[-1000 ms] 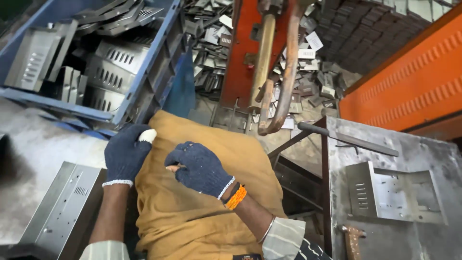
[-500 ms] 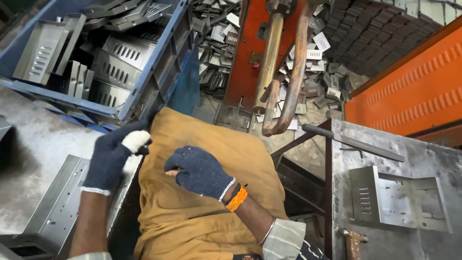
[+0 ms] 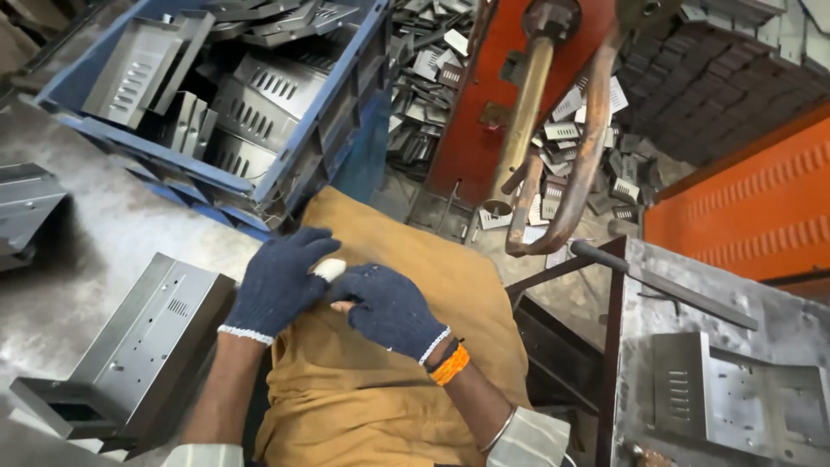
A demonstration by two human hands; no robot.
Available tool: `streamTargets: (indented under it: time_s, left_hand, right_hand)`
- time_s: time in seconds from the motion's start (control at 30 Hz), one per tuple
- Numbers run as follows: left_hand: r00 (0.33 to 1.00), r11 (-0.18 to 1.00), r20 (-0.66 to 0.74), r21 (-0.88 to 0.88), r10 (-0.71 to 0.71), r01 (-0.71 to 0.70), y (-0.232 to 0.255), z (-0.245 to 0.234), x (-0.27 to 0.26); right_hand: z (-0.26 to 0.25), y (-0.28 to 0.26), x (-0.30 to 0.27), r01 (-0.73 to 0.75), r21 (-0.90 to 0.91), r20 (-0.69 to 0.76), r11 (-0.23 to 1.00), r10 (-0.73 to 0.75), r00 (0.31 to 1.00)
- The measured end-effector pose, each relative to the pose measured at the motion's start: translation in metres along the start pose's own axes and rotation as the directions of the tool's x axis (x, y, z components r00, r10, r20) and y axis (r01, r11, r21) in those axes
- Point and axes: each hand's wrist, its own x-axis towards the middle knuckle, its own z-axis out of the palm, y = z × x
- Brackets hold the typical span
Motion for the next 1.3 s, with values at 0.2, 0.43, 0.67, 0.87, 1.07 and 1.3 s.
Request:
streamTargets:
  time_s: [0.2, 0.43, 0.67, 0.87, 1.07, 1.3]
  left_hand:
    - [0.941, 0.954, -0.218, 0.095, -0.257, 0.283, -0.036, -0.023, -0.059]
    - [0.636, 0.578, -0.125, 0.314, -0.761, 0.753, -0.079, -0.03, -0.149]
    - [0.588, 0.515, -0.031, 0.448, -0.808, 0.731, -0.078, -0.071, -0.13]
    - [0.645, 0.577, 0.018, 0.468, -0.764, 0.67, -0.002, -0.118, -0.098]
    - [0.948, 0.841, -0.066, 0.445, -0.311, 0.307, 0.054, -0.089, -0.125]
    - [0.943, 0.873, -0.164, 0.45, 0.29, -0.19, 0.095, -0.116, -0.005]
  right_hand:
    - [0.0, -0.005, 0.004, 0.011, -0.049, 0.059, 0.999, -0.008, 0.998]
    - [0.006, -0.01, 0.006, 0.031, -0.018, 0.07, 0.999, -0.029, 0.997]
    - [0.003, -0.028, 0.012, -0.061, -0.01, 0.129, 0.998, 0.062, 0.99]
    - [-0.014, -0.103, 0.034, 0.286, -0.033, -0.066, 0.958, -0.287, 0.956]
    - [0.006, -0.108, 0.02, 0.24, -0.27, -0.057, 0.932, -0.264, 0.963]
    - [-0.017, -0.096, 0.007, 0.049, -0.178, -0.295, 0.983, -0.101, 0.95]
